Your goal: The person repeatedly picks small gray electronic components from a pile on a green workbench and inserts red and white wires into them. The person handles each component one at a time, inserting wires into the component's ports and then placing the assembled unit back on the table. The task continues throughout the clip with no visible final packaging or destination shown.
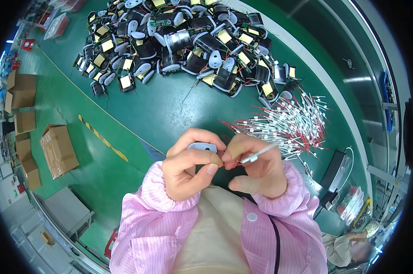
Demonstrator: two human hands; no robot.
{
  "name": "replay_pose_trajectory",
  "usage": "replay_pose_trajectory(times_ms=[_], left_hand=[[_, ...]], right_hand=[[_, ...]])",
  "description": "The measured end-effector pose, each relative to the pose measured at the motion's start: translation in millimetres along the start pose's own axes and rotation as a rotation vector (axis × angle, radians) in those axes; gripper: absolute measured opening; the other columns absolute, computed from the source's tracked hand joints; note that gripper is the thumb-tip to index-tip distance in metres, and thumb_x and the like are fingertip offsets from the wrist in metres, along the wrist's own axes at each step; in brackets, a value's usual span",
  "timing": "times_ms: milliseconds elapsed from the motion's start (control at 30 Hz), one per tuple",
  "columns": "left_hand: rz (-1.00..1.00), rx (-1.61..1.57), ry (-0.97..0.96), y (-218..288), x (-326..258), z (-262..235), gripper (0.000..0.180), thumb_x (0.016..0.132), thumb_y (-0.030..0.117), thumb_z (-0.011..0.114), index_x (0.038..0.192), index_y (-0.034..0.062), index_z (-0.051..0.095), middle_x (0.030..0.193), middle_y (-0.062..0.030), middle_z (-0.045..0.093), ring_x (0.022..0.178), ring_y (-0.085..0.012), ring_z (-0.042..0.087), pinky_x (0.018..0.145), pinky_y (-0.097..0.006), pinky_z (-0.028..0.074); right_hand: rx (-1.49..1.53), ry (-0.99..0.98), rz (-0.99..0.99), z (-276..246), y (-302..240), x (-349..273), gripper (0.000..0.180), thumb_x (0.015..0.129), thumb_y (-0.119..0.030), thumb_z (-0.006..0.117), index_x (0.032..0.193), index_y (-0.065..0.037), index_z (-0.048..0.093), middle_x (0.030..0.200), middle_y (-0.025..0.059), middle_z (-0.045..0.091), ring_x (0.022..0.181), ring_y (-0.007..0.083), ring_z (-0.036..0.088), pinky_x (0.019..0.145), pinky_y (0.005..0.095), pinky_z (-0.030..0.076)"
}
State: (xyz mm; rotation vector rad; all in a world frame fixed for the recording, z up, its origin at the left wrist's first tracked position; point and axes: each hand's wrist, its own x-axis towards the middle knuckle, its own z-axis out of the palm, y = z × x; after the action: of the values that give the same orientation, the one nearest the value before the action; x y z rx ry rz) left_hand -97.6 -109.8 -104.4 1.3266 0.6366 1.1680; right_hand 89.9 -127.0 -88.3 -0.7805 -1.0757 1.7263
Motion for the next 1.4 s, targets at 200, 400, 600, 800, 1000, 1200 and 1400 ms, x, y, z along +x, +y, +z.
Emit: replay_pose_trajectory(times_ms=[200,400,600,800,1000,1200,1400], left_hand=[[0.097,0.289,-0.100,2,4,-3,0.010,0.078,-0.003,0.065,0.088,-0.0005,0.066,0.105,-0.0180,0.058,0.087,-0.0248,0.061,0.076,-0.033,0.050],[0.125,0.273,-0.095,-5,5,-4,0.031,0.090,0.006,0.053,0.119,-0.0036,0.050,0.107,-0.0259,0.057,0.090,-0.0287,0.061,0.082,-0.039,0.051],[0.001,0.166,-0.062,4,1,7,0.042,0.093,0.008,0.056,0.130,-0.0066,0.043,0.112,-0.0225,0.059,0.096,-0.0277,0.060,0.083,-0.038,0.049],[-0.187,0.013,-0.016,-6,5,-4,0.056,0.092,0.037,0.058,0.126,-0.0066,0.048,0.105,-0.0177,0.057,0.094,-0.0221,0.056,0.081,-0.035,0.044],[-0.468,-0.230,0.093,-18,0,-14,0.065,0.076,0.007,0.076,0.130,0.0004,0.041,0.103,-0.0169,0.059,0.090,-0.0199,0.059,0.079,-0.029,0.048],[-0.151,-0.003,0.001,-7,3,-4,0.053,0.077,-0.003,0.073,0.124,-0.0047,0.048,0.112,-0.0193,0.056,0.103,-0.0242,0.058,0.086,-0.033,0.049],[0.136,0.177,0.132,-6,-3,14,0.047,0.069,0.002,0.083,0.105,-0.0031,0.053,0.117,-0.0227,0.056,0.099,-0.0290,0.062,0.082,-0.039,0.052]], right_hand=[[-0.311,0.183,-0.188,7,-5,-1,0.016,0.069,0.007,0.073,0.083,0.001,0.068,0.079,0.0079,0.063,0.072,0.0152,0.058,0.064,0.0270,0.043],[-0.330,0.260,-0.247,2,-12,0,0.016,0.068,0.009,0.071,0.082,0.001,0.068,0.080,0.0085,0.061,0.075,0.0158,0.058,0.066,0.0274,0.043],[-0.105,0.308,-0.245,5,-6,3,0.017,0.073,0.011,0.068,0.086,0.002,0.065,0.098,0.0135,0.058,0.084,0.0183,0.060,0.075,0.0296,0.049],[-0.075,0.326,-0.237,6,-6,2,0.016,0.076,0.012,0.064,0.089,0.003,0.063,0.102,0.0152,0.056,0.089,0.0200,0.061,0.080,0.0323,0.054],[-0.070,0.347,-0.222,2,-4,2,0.015,0.076,0.012,0.065,0.090,0.005,0.063,0.102,0.0147,0.057,0.089,0.0200,0.062,0.079,0.0311,0.054],[-0.061,0.358,-0.182,3,-4,4,0.016,0.075,0.013,0.066,0.089,0.005,0.064,0.100,0.0147,0.059,0.091,0.0207,0.063,0.079,0.0296,0.052],[-0.013,0.322,-0.159,10,-11,-1,0.016,0.075,0.015,0.064,0.087,0.005,0.064,0.100,0.0157,0.060,0.093,0.0230,0.065,0.081,0.0313,0.052]])
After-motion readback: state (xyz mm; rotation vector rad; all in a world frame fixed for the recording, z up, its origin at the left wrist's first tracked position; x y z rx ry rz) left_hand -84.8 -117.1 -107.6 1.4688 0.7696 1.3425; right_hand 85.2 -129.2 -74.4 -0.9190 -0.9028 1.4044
